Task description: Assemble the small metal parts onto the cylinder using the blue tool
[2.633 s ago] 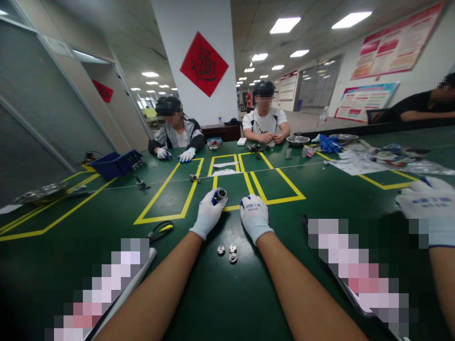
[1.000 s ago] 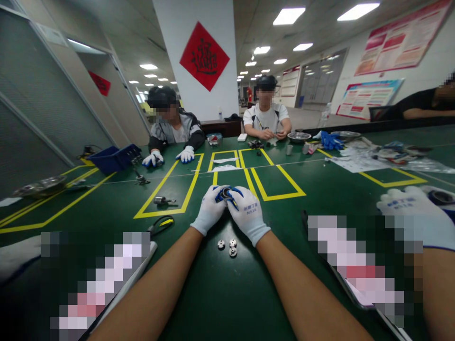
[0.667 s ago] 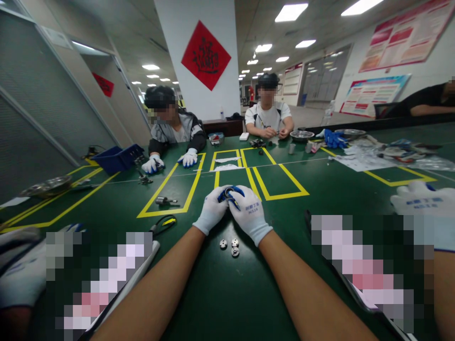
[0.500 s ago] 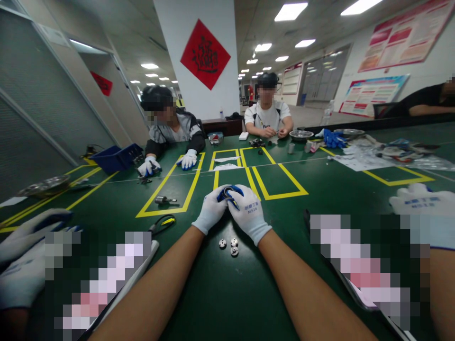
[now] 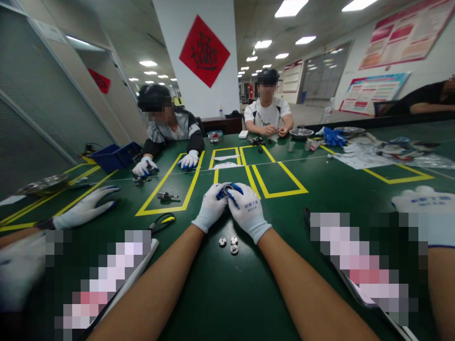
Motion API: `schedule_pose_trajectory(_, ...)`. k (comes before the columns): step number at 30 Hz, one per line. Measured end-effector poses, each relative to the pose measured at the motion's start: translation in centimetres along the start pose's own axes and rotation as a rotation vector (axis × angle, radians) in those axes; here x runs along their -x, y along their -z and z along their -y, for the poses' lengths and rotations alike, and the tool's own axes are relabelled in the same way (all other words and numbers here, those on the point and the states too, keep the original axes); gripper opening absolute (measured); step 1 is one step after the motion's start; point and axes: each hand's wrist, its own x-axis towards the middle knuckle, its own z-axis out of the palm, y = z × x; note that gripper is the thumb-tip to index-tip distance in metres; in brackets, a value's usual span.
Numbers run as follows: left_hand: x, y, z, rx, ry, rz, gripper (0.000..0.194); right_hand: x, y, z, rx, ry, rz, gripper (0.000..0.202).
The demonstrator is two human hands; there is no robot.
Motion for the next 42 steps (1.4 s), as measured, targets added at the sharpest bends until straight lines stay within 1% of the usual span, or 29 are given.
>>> schedule_pose_trajectory(5, 0.1, 0.0, 0.0, 0.022, -0.02, -0.003, 0.038, -0.1, 0.1, 0.2, 0.046, 0.019, 0.014, 0.027)
schedule_pose_trajectory(14, 0.2, -0.4, 0.1, 0.089, 0.032, 0.006, 0.041, -0.1, 0.3, 0.5, 0.118, 0.025, 0.033, 0.031)
schedule_pose_trajectory(20, 0.1, -0.1, -0.2, 0.006, -0.017, 0.005, 0.04, -0.2, 0.6, 0.9, 0.171, 0.026, 0.053, 0.031)
schedule_pose_trajectory(24, 0.1, 0.0, -0.4, -0.038, -0.022, 0.004, 0.04, -0.3, 0.7, 1.1, 0.187, 0.034, 0.054, 0.028)
schedule_pose_trajectory(29, 0.1, -0.1, -0.1, -0.02, -0.024, 0.021, 0.04, -0.2, 0.7, 0.9, 0.187, 0.049, 0.05, 0.025)
schedule_pose_trajectory(35, 0.0, -0.2, 0.1, -0.013, -0.035, 0.013, 0.039, -0.1, 0.6, 0.9, 0.179, 0.05, 0.058, 0.025)
schedule_pose_trajectory(42, 0.2, -0.5, 0.2, 0.021, -0.013, 0.026, 0.041, -0.1, 0.3, 0.6, 0.097, 0.0, 0.029, 0.023)
